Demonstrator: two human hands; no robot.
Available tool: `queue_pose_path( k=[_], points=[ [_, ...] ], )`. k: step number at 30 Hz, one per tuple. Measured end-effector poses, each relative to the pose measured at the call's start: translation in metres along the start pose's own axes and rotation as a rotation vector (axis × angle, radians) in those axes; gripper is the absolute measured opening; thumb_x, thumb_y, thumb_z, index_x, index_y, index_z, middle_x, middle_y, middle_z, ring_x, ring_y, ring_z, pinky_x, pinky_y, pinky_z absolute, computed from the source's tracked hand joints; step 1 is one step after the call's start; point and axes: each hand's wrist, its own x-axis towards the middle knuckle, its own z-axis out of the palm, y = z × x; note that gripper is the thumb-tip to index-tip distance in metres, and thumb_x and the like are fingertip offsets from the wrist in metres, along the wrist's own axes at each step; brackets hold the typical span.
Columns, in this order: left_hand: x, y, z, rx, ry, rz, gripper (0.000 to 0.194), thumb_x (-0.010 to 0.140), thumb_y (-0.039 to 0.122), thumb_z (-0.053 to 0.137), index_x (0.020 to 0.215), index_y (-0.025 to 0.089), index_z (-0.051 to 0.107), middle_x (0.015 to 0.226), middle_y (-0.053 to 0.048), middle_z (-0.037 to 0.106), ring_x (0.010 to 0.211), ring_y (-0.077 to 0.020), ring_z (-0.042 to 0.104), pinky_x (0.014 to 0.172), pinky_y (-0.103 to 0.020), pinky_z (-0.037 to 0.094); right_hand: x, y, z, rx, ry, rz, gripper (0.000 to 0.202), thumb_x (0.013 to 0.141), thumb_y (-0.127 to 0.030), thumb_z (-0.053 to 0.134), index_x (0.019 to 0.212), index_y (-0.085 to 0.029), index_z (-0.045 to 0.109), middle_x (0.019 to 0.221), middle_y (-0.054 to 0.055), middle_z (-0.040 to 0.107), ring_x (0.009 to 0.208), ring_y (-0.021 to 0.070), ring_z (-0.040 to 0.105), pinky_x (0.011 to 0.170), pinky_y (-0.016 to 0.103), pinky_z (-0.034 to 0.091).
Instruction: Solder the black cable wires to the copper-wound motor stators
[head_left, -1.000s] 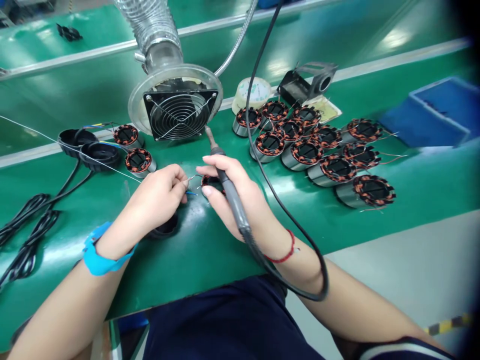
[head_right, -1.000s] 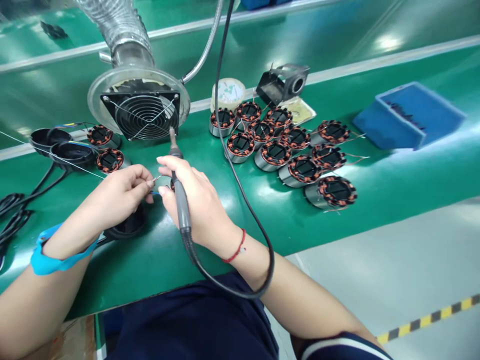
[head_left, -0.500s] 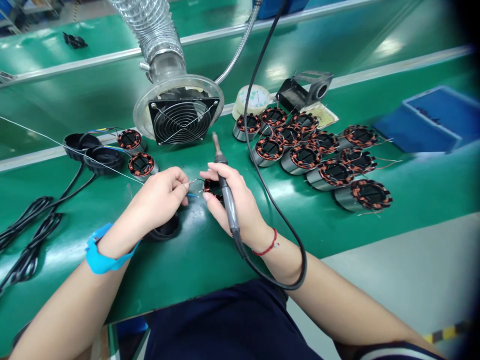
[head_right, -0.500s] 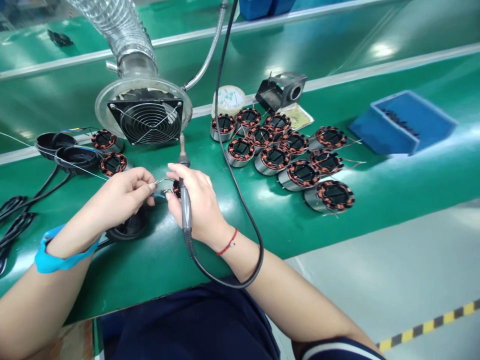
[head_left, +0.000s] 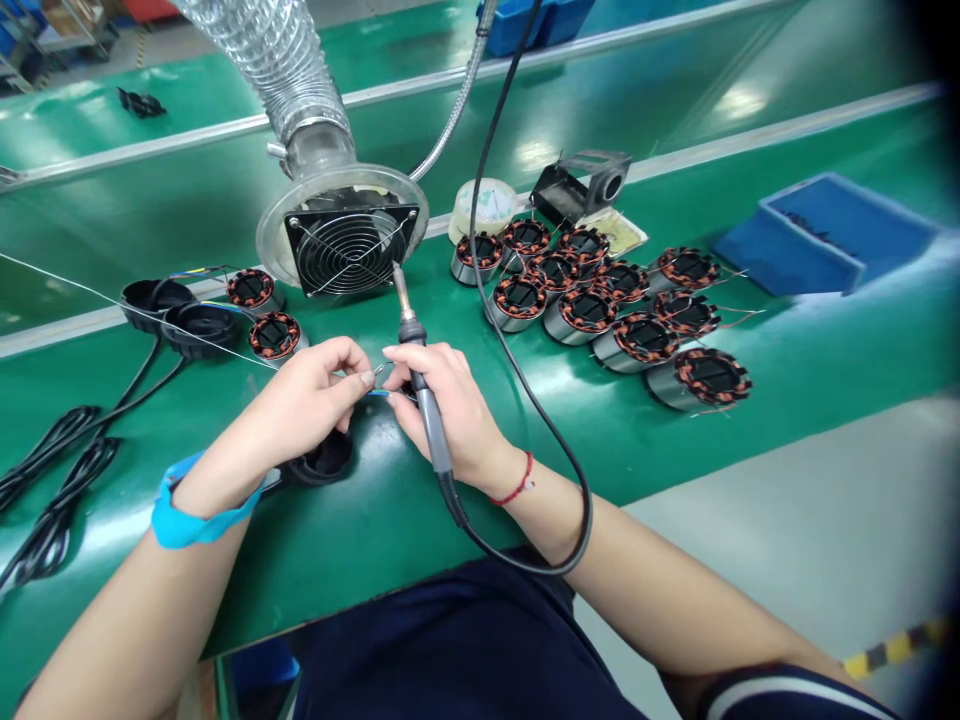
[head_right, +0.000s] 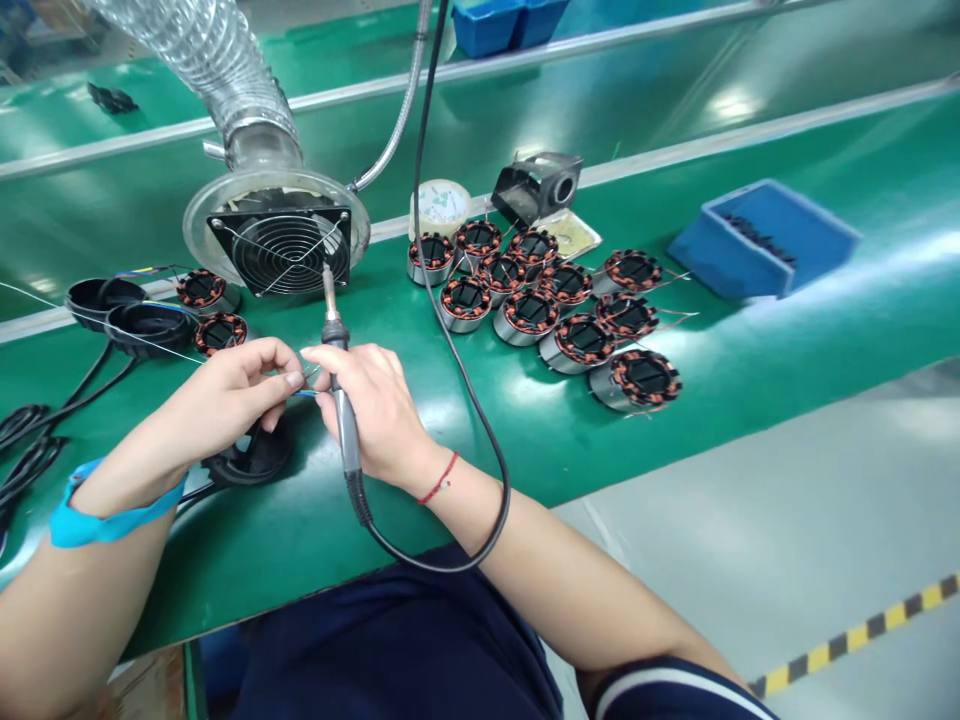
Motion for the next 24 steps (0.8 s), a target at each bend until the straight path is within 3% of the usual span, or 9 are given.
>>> queue_pose_path(
  k=[6,11,19,24],
  points=[
    [-0.0038,0.0030,-0.0030,0.056,-0.062,0.005,0.020,0.088,0.036,0.055,0.082,0.018,0.058,0.052,0.005,0.054,0.042,-0.0075,0.041,0.044,-0.019,0.030,0.0001,0.0000,-0.0026,0.262,0.003,0.166,0.044,0.088,-0.015,0.055,0.128,-0.028,0.042,0.089,-0.002,0.066,0.094,0.0179,0.064,0.092,0.040,0.048],
    [-0.0031,0.0027,-0.0023,0.059,-0.030,-0.003,0.020,0.088,0.037,0.055,0.081,0.018,0.058,0.052,0.004,0.054,0.040,-0.0072,0.039,0.042,-0.019,0.029,-0.0011,-0.0002,-0.0065,0.317,-0.039,0.117,0.053,0.084,-0.014,0.058,0.131,-0.028,0.039,0.093,-0.001,0.065,0.094,0.0170,0.064,0.095,0.041,0.049],
    [-0.0049,0.0048,-0.0018,0.049,-0.062,-0.005,0.022,0.088,0.037,0.054,0.081,0.018,0.059,0.054,0.003,0.056,0.040,-0.0064,0.037,0.040,-0.019,0.027,0.0007,0.0005,-0.0040,0.337,0.035,0.197,0.050,0.087,-0.021,0.061,0.131,-0.028,0.039,0.090,-0.002,0.064,0.086,0.0156,0.066,0.088,0.037,0.054],
    [-0.0061,0.0070,-0.0027,0.060,-0.099,-0.004,0.024,0.087,0.040,0.056,0.083,0.017,0.062,0.055,0.003,0.056,0.041,-0.0073,0.039,0.041,-0.019,0.027,0.0019,-0.0008,-0.0054,0.371,0.011,0.179,0.046,0.087,-0.019,0.058,0.129,-0.027,0.039,0.089,-0.002,0.064,0.083,0.0141,0.066,0.084,0.034,0.055]
  ],
)
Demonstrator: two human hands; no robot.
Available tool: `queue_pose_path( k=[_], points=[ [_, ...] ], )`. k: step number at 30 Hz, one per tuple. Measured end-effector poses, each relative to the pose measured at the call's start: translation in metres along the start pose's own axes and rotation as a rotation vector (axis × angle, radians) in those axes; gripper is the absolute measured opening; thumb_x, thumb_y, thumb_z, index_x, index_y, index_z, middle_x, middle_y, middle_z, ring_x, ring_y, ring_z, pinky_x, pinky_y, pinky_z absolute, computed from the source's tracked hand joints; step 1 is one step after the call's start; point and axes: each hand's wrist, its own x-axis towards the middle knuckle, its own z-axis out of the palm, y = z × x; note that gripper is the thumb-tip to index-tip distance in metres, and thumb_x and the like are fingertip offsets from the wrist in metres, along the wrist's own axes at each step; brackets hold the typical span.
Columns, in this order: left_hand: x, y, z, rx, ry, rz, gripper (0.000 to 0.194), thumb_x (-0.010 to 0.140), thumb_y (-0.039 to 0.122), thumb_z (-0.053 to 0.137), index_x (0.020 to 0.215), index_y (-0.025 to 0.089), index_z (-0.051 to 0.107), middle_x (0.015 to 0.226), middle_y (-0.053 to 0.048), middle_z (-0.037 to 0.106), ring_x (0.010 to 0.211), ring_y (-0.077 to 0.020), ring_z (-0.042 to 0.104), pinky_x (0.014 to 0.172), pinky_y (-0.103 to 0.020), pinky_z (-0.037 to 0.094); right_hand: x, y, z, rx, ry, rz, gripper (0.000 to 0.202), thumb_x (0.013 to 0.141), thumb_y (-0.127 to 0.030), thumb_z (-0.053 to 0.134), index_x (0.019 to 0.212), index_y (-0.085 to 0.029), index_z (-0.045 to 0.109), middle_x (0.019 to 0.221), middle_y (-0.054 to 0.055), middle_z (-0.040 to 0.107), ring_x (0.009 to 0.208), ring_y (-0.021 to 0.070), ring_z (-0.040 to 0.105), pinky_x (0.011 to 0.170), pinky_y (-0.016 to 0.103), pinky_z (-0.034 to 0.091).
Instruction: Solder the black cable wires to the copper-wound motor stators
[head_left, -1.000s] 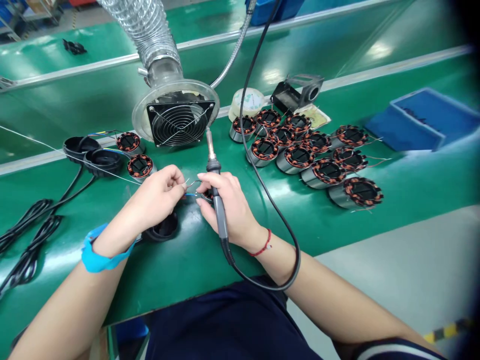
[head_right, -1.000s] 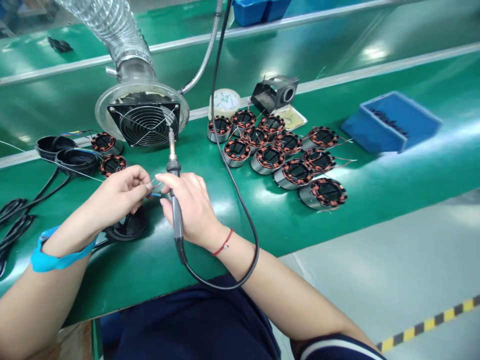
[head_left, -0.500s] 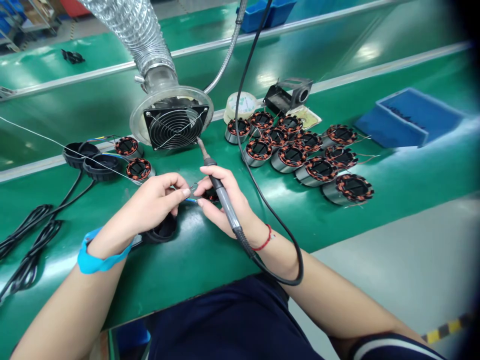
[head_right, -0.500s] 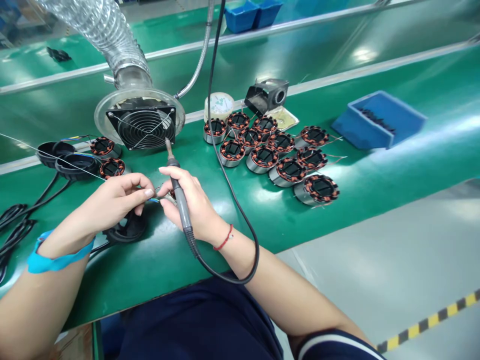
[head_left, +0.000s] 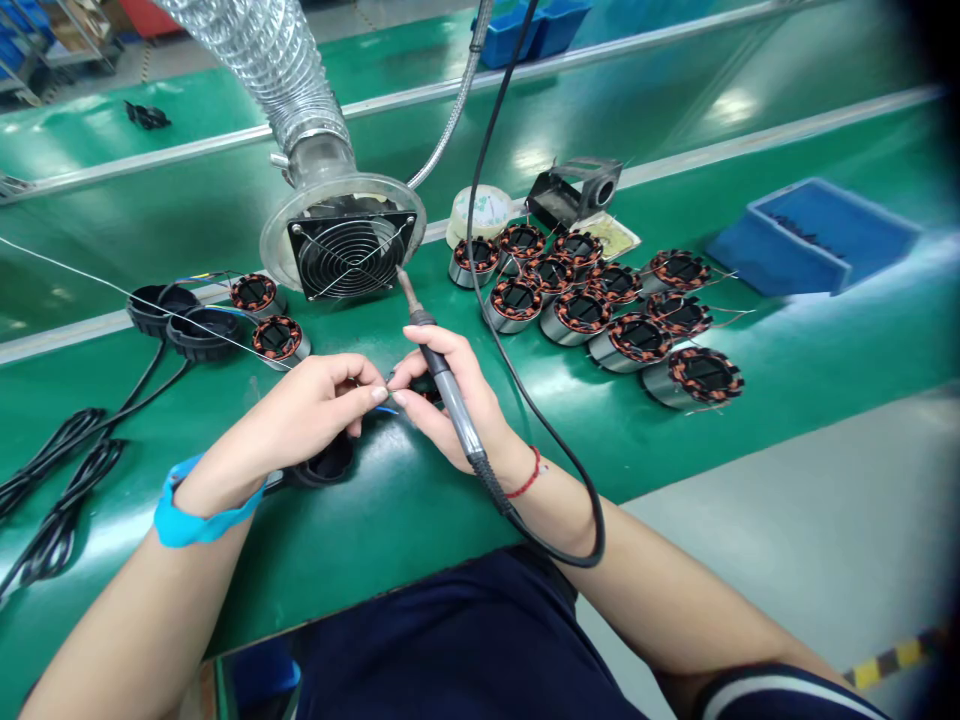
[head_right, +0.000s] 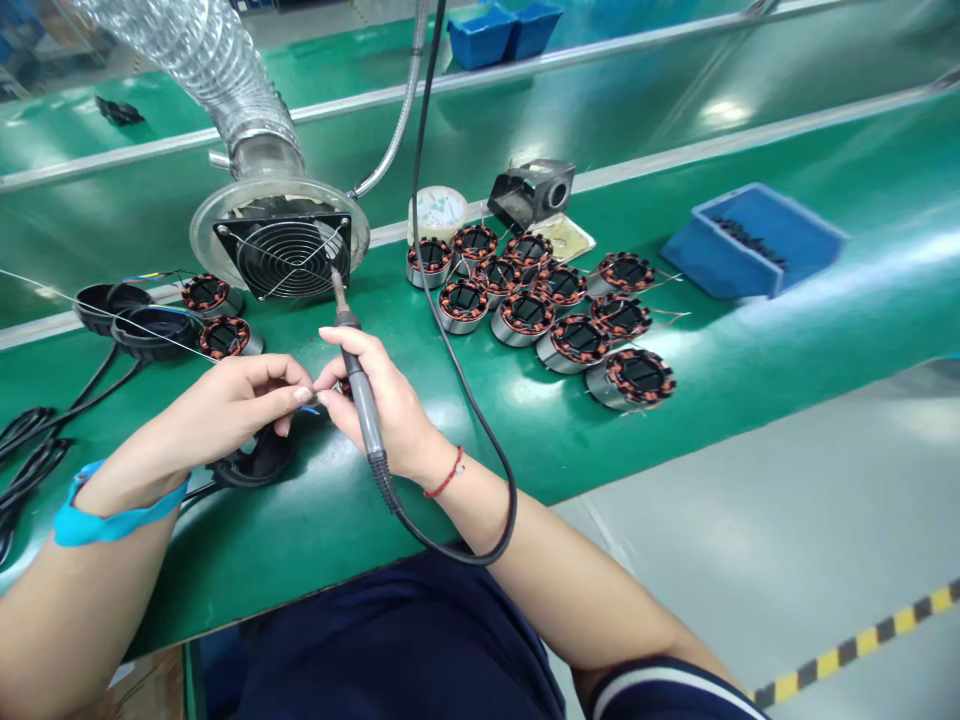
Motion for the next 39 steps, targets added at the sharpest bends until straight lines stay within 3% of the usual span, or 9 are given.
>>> queue_pose_path(
  k=[4,12,17,23,29,33,39],
  points=[
    [-0.001,0.000,0.001,-0.017,-0.025,-0.012,0.020,0.085,0.037,0.058,0.084,0.017,0.063,0.055,0.003,0.056,0.042,-0.0081,0.041,0.042,-0.020,0.029,0.000,-0.001,0.001,0.014,-0.008,0.034,0.044,0.087,-0.019,0.058,0.126,-0.027,0.040,0.086,-0.004,0.063,0.075,0.0122,0.064,0.076,0.031,0.055],
    [0.002,-0.010,0.010,0.123,0.142,-0.007,0.018,0.085,0.035,0.058,0.078,0.018,0.061,0.056,0.003,0.056,0.051,-0.0115,0.049,0.050,-0.022,0.035,0.002,0.003,-0.011,-0.184,-0.045,0.027,0.050,0.085,-0.014,0.057,0.131,-0.029,0.043,0.098,0.000,0.067,0.097,0.0186,0.065,0.092,0.040,0.049],
    [0.004,-0.009,0.007,0.108,0.163,-0.017,0.017,0.083,0.032,0.058,0.075,0.018,0.062,0.054,0.004,0.055,0.050,-0.0116,0.051,0.051,-0.023,0.036,0.009,0.004,-0.009,-0.361,-0.120,0.008,0.043,0.086,-0.015,0.055,0.127,-0.026,0.046,0.090,0.000,0.070,0.096,0.0226,0.063,0.089,0.042,0.045],
    [0.007,-0.007,0.005,0.097,0.176,-0.032,0.015,0.083,0.027,0.059,0.074,0.017,0.065,0.051,0.005,0.054,0.045,-0.0090,0.047,0.049,-0.022,0.035,0.013,0.005,0.003,-0.449,-0.021,0.037,0.042,0.086,-0.014,0.054,0.126,-0.024,0.050,0.092,0.001,0.071,0.094,0.0236,0.063,0.088,0.041,0.045],
    [0.008,-0.007,0.007,0.123,0.199,-0.024,0.015,0.082,0.027,0.061,0.076,0.016,0.068,0.051,0.005,0.056,0.044,-0.0083,0.047,0.048,-0.022,0.034,-0.009,-0.014,-0.018,-0.371,0.082,-0.018,0.036,0.096,-0.023,0.051,0.132,-0.025,0.052,0.097,0.002,0.073,0.092,0.0185,0.068,0.089,0.037,0.052],
    [0.010,-0.008,0.008,0.145,0.220,-0.051,0.015,0.082,0.028,0.061,0.074,0.016,0.068,0.050,0.004,0.056,0.045,-0.0091,0.049,0.047,-0.022,0.034,-0.032,-0.023,-0.030,-0.289,0.170,-0.067,0.028,0.093,-0.025,0.060,0.120,-0.026,0.061,0.106,0.004,0.072,0.086,0.0174,0.070,0.078,0.034,0.056],
    [0.010,-0.010,0.010,0.178,0.236,-0.053,0.016,0.081,0.029,0.061,0.074,0.017,0.069,0.052,0.003,0.058,0.046,-0.0103,0.050,0.047,-0.024,0.035,-0.050,-0.014,-0.026,-0.254,0.271,-0.154,0.020,0.087,-0.020,0.064,0.106,-0.023,0.063,0.087,0.003,0.072,0.064,0.0158,0.069,0.059,0.031,0.056]
  ],
)
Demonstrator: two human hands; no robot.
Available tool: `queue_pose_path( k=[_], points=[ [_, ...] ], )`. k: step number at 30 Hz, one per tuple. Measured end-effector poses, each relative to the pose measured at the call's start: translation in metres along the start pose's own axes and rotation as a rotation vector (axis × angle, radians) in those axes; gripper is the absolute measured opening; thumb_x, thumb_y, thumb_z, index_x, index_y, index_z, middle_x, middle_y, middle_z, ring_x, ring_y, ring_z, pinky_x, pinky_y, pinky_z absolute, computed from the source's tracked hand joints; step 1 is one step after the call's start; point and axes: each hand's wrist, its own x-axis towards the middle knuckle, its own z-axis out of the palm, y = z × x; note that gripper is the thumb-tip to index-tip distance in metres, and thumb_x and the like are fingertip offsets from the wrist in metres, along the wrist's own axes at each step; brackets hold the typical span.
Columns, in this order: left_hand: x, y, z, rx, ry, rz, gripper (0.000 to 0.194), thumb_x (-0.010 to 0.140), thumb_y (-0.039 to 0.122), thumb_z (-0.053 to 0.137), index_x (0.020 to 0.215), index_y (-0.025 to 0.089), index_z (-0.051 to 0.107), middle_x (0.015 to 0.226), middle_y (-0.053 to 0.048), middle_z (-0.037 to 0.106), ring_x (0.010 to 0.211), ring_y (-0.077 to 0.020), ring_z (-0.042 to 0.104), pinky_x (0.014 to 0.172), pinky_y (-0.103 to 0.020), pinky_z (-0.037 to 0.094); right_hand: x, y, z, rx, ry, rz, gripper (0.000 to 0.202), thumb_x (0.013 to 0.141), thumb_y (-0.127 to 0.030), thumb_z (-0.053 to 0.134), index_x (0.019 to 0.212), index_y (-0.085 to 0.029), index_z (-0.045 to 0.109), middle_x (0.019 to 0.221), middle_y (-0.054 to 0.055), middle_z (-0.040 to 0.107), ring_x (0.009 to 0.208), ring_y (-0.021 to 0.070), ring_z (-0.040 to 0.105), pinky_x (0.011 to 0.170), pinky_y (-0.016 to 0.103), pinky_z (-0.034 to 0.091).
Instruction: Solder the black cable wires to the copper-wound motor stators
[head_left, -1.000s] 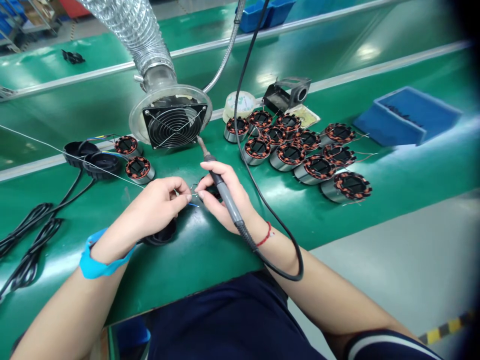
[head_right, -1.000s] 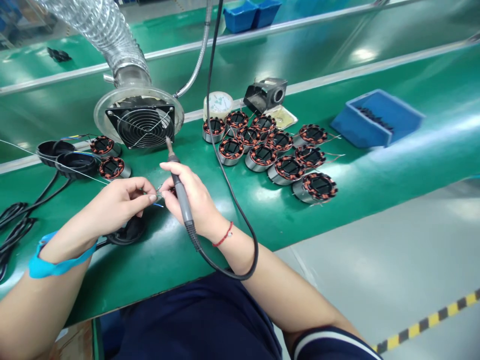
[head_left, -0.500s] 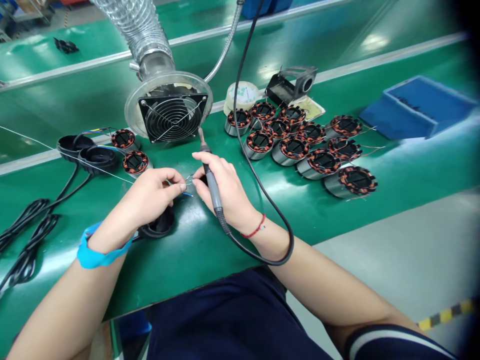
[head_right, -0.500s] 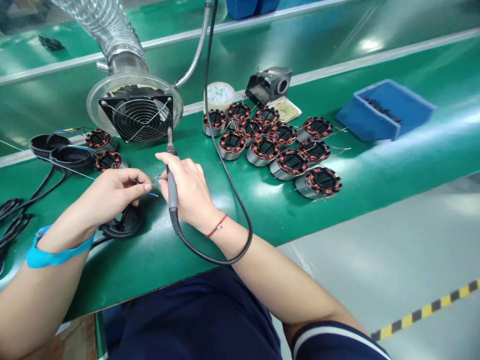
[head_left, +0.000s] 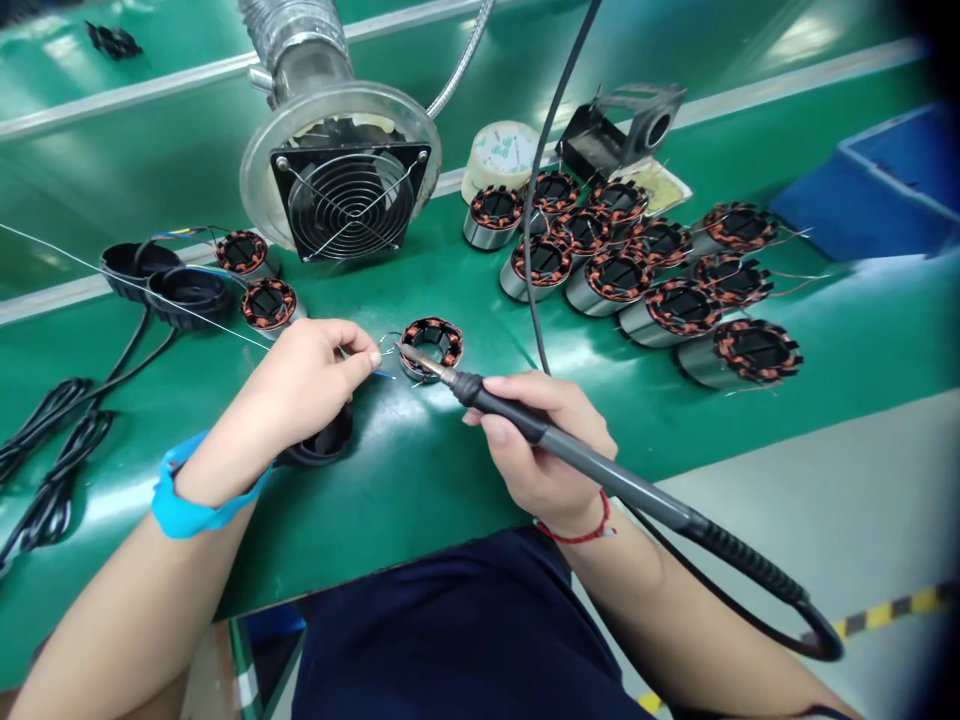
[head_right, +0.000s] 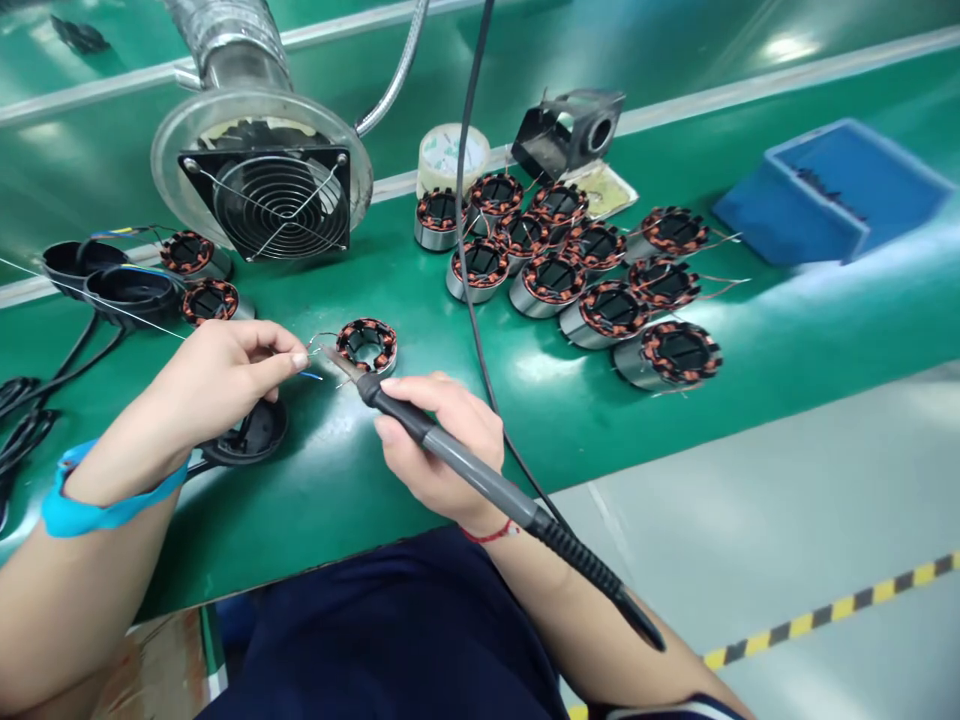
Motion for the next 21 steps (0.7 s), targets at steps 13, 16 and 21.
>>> queue_pose_path(
  k=[13,16,21],
  points=[
    [-0.0011,0.0025,-0.0008,0.006,0.006,-0.015,0.013,0.081,0.026,0.062,0.073,0.019,0.069,0.050,0.005,0.057,0.042,-0.0081,0.046,0.043,-0.023,0.032,-0.0026,0.0009,-0.0005,-0.053,0.020,0.016,0.015,0.087,-0.026,0.064,0.102,-0.024,0.064,0.083,0.003,0.073,0.071,0.0190,0.074,0.062,0.029,0.061],
    [-0.0007,0.0029,-0.0006,0.005,0.003,-0.022,0.013,0.081,0.026,0.062,0.073,0.019,0.069,0.049,0.005,0.057,0.042,-0.0082,0.046,0.044,-0.023,0.032,-0.0031,0.0019,-0.0001,-0.055,0.023,0.012,0.015,0.088,-0.026,0.064,0.102,-0.023,0.064,0.082,0.003,0.073,0.070,0.0188,0.074,0.060,0.029,0.061],
    [-0.0002,0.0038,-0.0002,0.011,-0.001,-0.024,0.013,0.081,0.027,0.061,0.074,0.019,0.069,0.049,0.005,0.056,0.042,-0.0083,0.045,0.044,-0.023,0.032,-0.0028,0.0027,0.0004,-0.053,0.040,-0.015,0.016,0.087,-0.025,0.064,0.104,-0.023,0.064,0.083,0.003,0.073,0.064,0.0172,0.073,0.058,0.029,0.060]
  ],
)
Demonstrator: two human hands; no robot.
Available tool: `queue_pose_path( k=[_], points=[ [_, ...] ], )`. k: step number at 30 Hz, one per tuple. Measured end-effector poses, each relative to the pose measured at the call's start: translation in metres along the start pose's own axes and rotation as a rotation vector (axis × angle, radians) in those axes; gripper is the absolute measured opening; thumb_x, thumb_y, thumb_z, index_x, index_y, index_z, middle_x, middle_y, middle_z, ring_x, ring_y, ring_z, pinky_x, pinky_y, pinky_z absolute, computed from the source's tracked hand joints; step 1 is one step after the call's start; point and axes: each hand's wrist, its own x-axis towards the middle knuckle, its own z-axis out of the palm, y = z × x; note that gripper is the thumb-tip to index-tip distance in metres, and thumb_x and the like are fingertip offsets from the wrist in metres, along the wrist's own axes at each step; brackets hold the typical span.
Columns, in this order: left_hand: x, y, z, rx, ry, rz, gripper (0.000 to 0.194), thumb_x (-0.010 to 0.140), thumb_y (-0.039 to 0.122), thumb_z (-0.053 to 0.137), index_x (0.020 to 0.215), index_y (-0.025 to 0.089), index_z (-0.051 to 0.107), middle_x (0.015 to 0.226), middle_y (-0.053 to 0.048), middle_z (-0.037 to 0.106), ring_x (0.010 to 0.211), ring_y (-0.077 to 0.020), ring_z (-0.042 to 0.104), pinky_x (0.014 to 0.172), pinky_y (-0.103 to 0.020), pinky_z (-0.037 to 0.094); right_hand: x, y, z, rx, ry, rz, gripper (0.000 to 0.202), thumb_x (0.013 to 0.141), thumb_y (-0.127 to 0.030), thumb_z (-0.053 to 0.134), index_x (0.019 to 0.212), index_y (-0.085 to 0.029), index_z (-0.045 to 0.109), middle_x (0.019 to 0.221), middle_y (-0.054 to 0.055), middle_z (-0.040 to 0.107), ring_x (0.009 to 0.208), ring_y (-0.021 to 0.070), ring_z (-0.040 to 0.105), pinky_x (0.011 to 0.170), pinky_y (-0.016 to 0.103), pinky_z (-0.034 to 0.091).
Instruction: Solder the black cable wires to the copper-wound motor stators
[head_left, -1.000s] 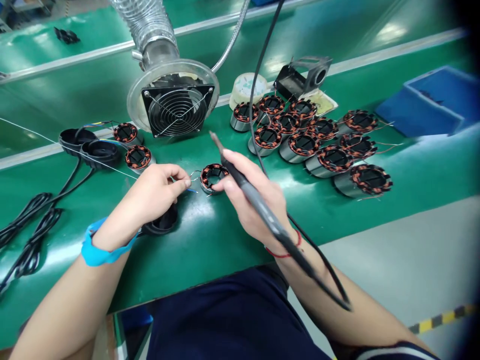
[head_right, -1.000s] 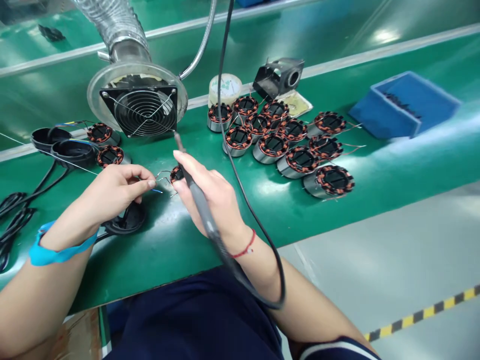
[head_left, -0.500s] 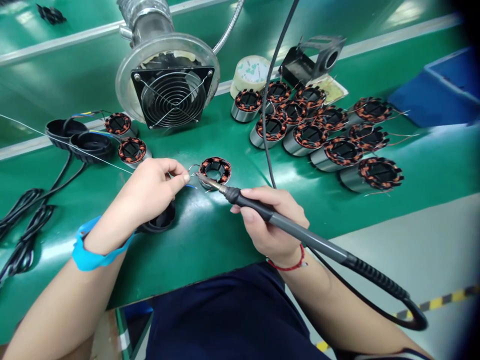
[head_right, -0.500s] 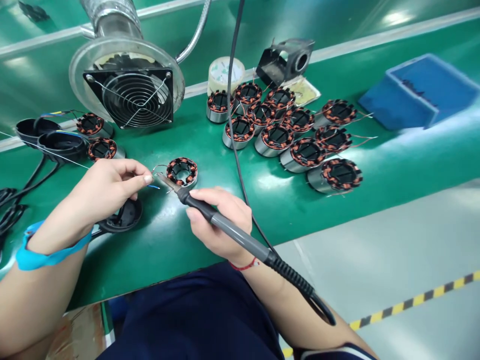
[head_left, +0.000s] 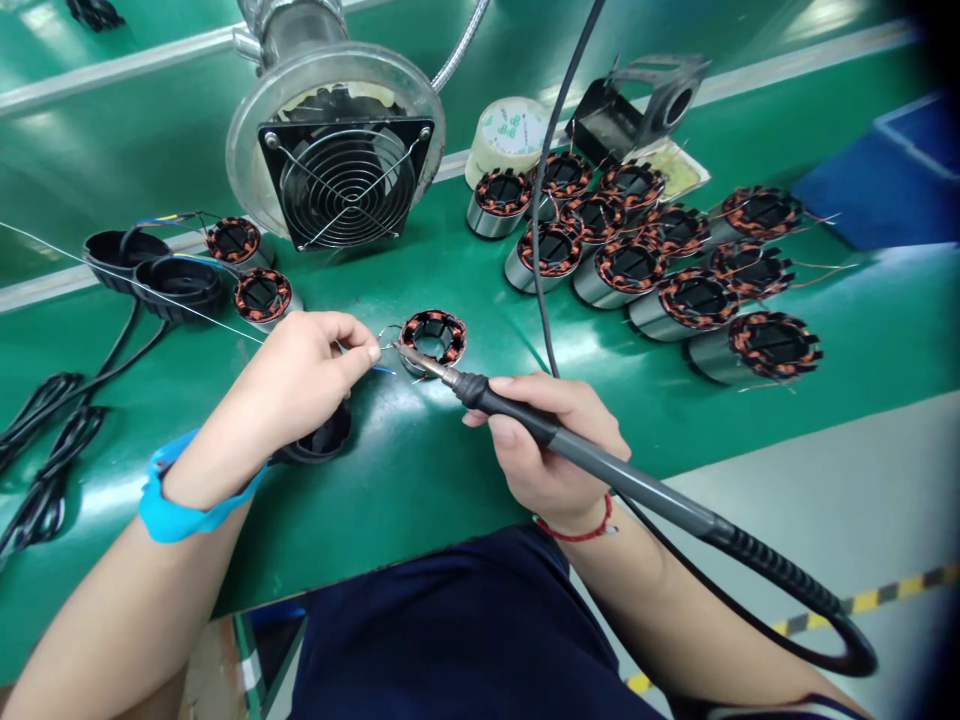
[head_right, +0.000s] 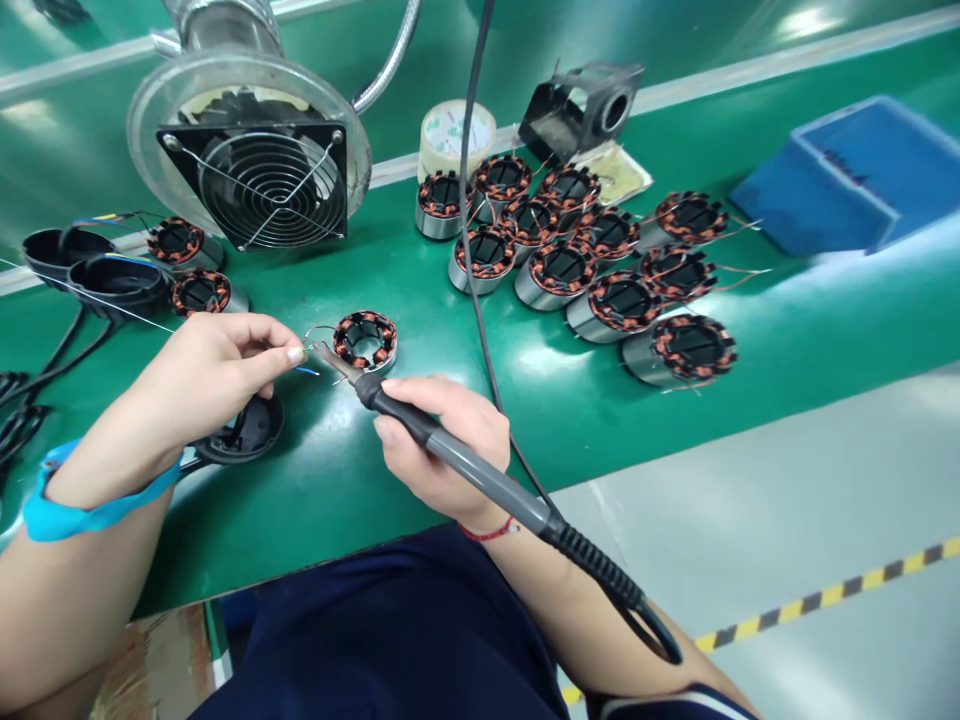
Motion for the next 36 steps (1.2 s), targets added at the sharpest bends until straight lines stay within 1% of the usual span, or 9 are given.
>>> queue_pose_path(
  k=[7,12,17,25,29,31,32,35,36],
  points=[
    [0.000,0.000,0.000,0.015,-0.011,0.009,0.016,0.082,0.031,0.060,0.074,0.019,0.069,0.051,0.004,0.057,0.046,-0.0099,0.049,0.047,-0.023,0.035,0.001,-0.001,0.001,0.049,-0.053,-0.012,0.017,0.088,-0.025,0.062,0.106,-0.023,0.063,0.081,0.001,0.072,0.063,0.0159,0.072,0.054,0.027,0.059],
    [-0.001,0.002,0.000,-0.029,-0.018,-0.012,0.015,0.081,0.028,0.060,0.073,0.018,0.068,0.050,0.004,0.056,0.044,-0.0097,0.047,0.046,-0.024,0.033,0.000,0.000,0.002,0.053,-0.018,-0.015,0.021,0.087,-0.022,0.064,0.108,-0.024,0.064,0.084,0.003,0.073,0.065,0.0164,0.072,0.056,0.027,0.059],
    [-0.001,0.002,0.000,-0.050,-0.004,-0.020,0.014,0.080,0.028,0.061,0.072,0.018,0.067,0.052,0.003,0.057,0.043,-0.0095,0.045,0.045,-0.024,0.032,0.000,0.000,0.002,0.072,-0.046,-0.003,0.021,0.087,-0.023,0.064,0.108,-0.025,0.063,0.083,0.002,0.072,0.063,0.0163,0.072,0.055,0.028,0.059],
    [0.000,0.003,0.000,-0.055,0.001,-0.031,0.014,0.081,0.028,0.061,0.072,0.018,0.067,0.052,0.004,0.056,0.042,-0.0085,0.044,0.044,-0.023,0.031,0.001,0.000,0.002,0.073,-0.058,-0.026,0.022,0.088,-0.023,0.062,0.110,-0.023,0.063,0.082,0.003,0.072,0.062,0.0169,0.071,0.055,0.029,0.059],
    [0.000,0.003,0.000,-0.062,-0.005,-0.031,0.015,0.081,0.028,0.061,0.072,0.018,0.067,0.051,0.004,0.055,0.043,-0.0086,0.045,0.044,-0.023,0.031,0.001,0.002,0.002,0.069,-0.022,-0.039,0.024,0.089,-0.024,0.063,0.113,-0.024,0.063,0.083,0.004,0.074,0.066,0.0179,0.071,0.058,0.031,0.060],
    [0.000,0.003,0.000,-0.064,-0.006,-0.032,0.015,0.081,0.027,0.061,0.071,0.017,0.067,0.051,0.004,0.055,0.042,-0.0085,0.045,0.044,-0.022,0.031,0.003,0.001,0.001,0.048,-0.013,-0.043,0.026,0.090,-0.025,0.063,0.116,-0.025,0.063,0.088,0.004,0.075,0.071,0.0185,0.072,0.062,0.033,0.061],
    [0.000,0.003,0.000,-0.065,-0.006,-0.033,0.014,0.081,0.027,0.061,0.071,0.017,0.067,0.051,0.004,0.055,0.042,-0.0084,0.045,0.044,-0.022,0.031,0.005,0.000,0.001,0.032,-0.034,-0.035,0.027,0.090,-0.024,0.063,0.118,-0.026,0.063,0.093,0.005,0.076,0.074,0.0186,0.072,0.065,0.034,0.061],
    [0.001,0.004,0.000,-0.066,-0.011,-0.028,0.014,0.081,0.027,0.061,0.072,0.017,0.067,0.050,0.004,0.055,0.042,-0.0085,0.045,0.044,-0.022,0.032,0.014,-0.004,-0.001,-0.003,-0.160,0.034,0.036,0.092,-0.025,0.062,0.128,-0.028,0.058,0.112,0.004,0.074,0.084,0.0187,0.074,0.075,0.034,0.062],
    [0.001,0.004,0.000,-0.066,-0.015,-0.025,0.014,0.081,0.027,0.061,0.072,0.017,0.067,0.050,0.004,0.055,0.042,-0.0086,0.045,0.045,-0.023,0.033,0.018,-0.006,-0.001,-0.004,-0.200,0.061,0.038,0.093,-0.025,0.061,0.131,-0.029,0.056,0.116,0.003,0.073,0.088,0.0187,0.074,0.078,0.034,0.061]
  ],
)
